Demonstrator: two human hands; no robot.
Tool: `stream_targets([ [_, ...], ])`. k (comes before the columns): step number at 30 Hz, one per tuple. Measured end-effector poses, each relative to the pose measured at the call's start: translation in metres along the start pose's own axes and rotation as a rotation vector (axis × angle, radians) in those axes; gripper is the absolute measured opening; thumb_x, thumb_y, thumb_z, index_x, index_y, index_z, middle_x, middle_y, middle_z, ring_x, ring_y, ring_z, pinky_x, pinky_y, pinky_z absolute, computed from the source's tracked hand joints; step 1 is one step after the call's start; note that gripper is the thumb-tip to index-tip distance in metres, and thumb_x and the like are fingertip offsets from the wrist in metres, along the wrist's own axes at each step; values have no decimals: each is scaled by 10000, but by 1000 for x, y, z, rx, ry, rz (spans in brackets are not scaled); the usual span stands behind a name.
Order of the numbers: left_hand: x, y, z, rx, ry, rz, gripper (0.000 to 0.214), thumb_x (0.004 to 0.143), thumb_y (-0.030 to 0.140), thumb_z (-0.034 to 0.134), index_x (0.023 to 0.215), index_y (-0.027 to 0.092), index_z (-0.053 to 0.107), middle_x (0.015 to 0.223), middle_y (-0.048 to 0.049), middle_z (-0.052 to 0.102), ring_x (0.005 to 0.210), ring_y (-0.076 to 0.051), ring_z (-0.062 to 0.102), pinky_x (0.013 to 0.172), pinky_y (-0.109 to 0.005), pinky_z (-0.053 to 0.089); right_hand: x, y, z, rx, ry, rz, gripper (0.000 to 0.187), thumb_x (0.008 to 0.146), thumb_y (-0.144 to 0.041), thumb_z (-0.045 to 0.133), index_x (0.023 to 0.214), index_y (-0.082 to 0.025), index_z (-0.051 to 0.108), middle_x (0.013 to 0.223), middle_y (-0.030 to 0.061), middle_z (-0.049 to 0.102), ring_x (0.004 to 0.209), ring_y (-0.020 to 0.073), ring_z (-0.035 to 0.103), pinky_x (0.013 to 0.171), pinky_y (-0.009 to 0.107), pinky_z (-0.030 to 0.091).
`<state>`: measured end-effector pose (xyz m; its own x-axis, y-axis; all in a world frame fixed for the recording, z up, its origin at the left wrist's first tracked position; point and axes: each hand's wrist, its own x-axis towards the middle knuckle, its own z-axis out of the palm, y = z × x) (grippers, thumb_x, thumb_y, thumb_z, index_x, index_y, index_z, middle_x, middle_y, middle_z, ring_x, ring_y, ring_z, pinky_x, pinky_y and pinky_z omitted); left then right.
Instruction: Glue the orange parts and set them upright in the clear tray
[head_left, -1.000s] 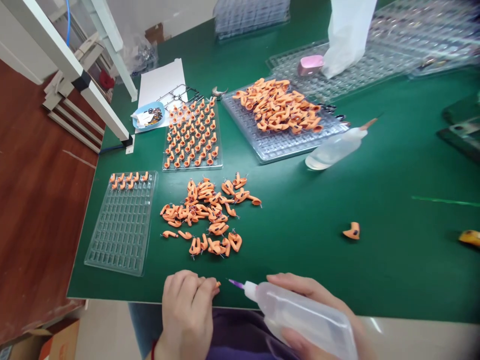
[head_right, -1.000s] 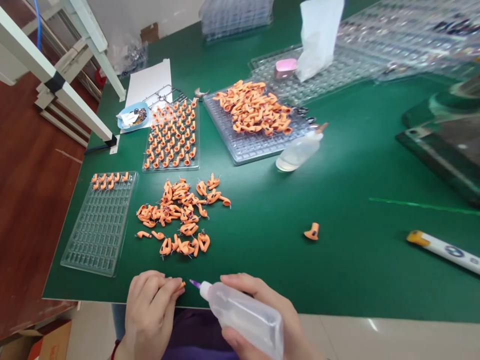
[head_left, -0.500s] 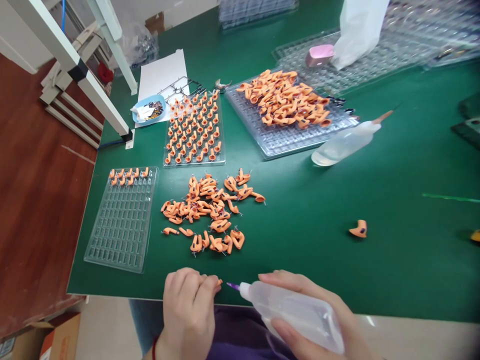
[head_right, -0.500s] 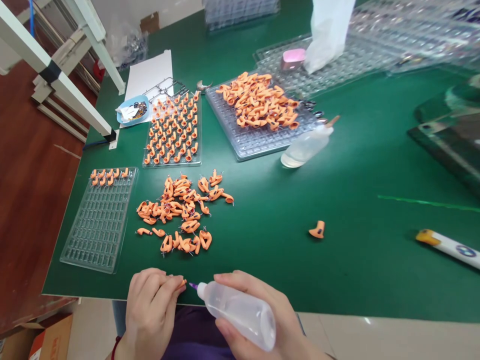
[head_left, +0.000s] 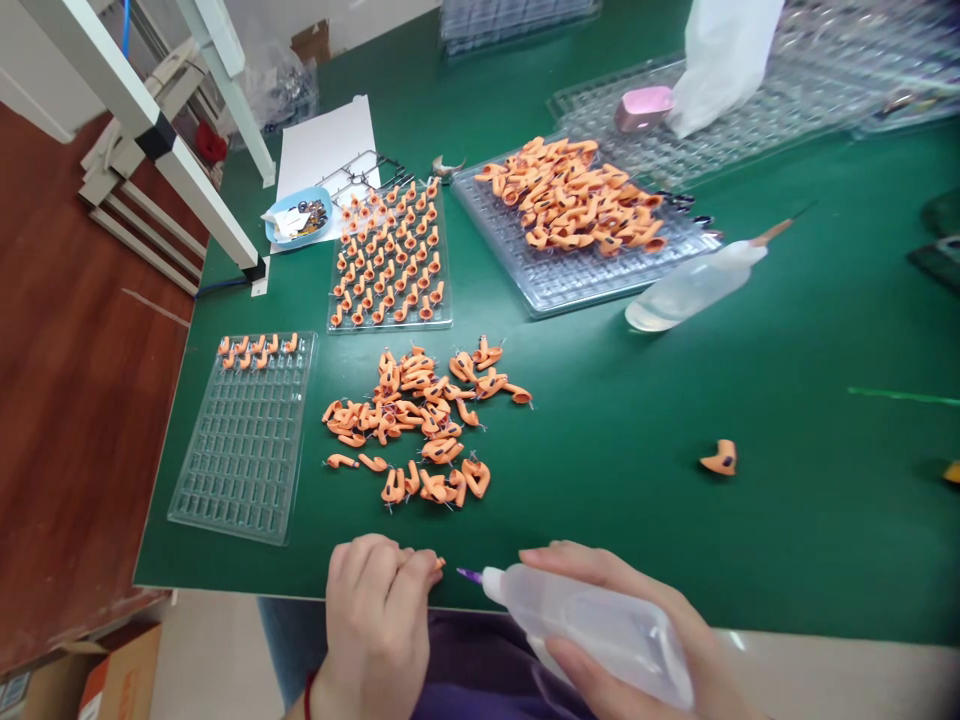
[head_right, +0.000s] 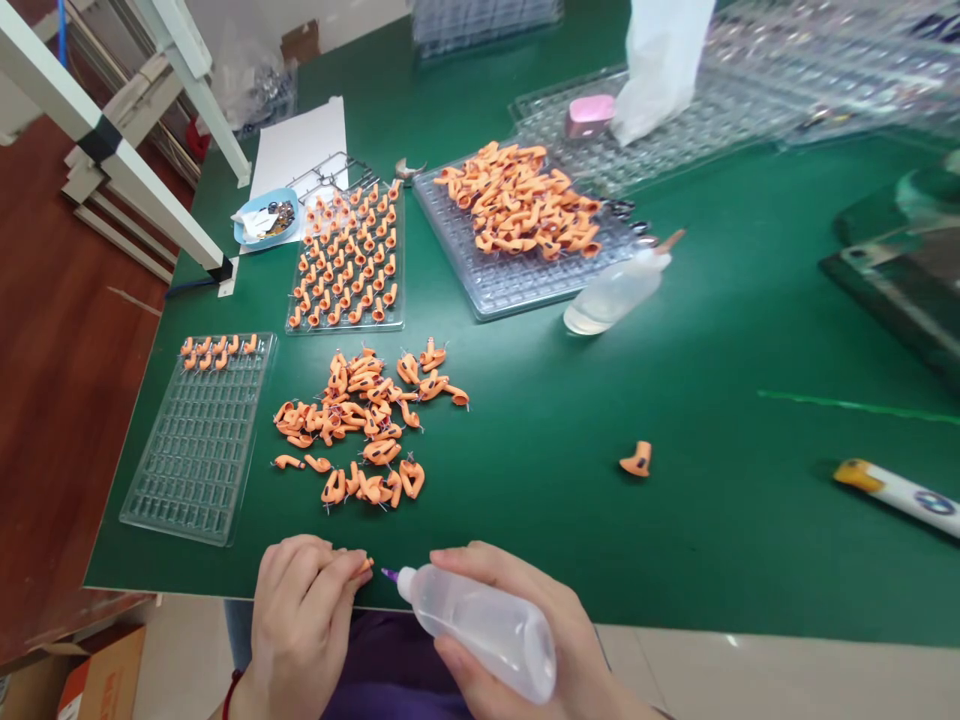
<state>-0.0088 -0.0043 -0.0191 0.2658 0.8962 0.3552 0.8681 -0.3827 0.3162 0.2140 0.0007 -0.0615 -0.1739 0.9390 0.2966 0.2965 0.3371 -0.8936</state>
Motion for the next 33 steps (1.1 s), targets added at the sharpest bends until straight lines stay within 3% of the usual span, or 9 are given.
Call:
stream_targets([
  [5,0,3,-1,-85,27,-30,121,995,90,594,1001,188,665,797,-8,685,796,-182,627,761,-319,436,2,-6,-3,271,9,133,434,983,-558,634,1360,-348,593,954,48,803,728,216,802,652,201,650],
  [8,4,8,-4,-174,62,-24,107,1004,113,595,988,192,665,799,-7,697,794,-175,633,773,-313,452,7,-12,3,357,-1,109,456,975,-432,709,1404,-407,557,986,15,812,755,197,807,685,189,650],
  [11,6,14,-6,-231,97,-10,102,1019,153,590,970,196,668,782,-8,701,779,-173,640,756,-311,461,11,-17,10,297,-3,36,499,935,-204,753,1374,-381,593,1115,34,788,885,197,802,804,218,644],
  [14,4,18,-5,-269,115,-10,110,1017,160,599,947,197,675,780,-5,708,775,-167,642,748,-310,460,14,-21,14,335,-11,37,521,928,-116,715,1372,-354,581,1093,28,778,886,166,792,816,196,633],
  [23,-1,23,1,-320,163,-10,134,1012,146,602,916,179,689,791,-13,714,777,-164,633,763,-308,454,13,-23,15,439,-34,121,516,931,-118,685,1345,-405,569,1017,-30,746,815,107,756,798,120,597],
  [33,8,25,-5,-319,170,30,153,1014,177,611,885,169,694,754,-4,711,740,-155,636,728,-292,459,5,-26,18,713,-56,300,358,1010,-322,682,1321,-460,573,999,-34,749,827,104,748,775,129,604],
])
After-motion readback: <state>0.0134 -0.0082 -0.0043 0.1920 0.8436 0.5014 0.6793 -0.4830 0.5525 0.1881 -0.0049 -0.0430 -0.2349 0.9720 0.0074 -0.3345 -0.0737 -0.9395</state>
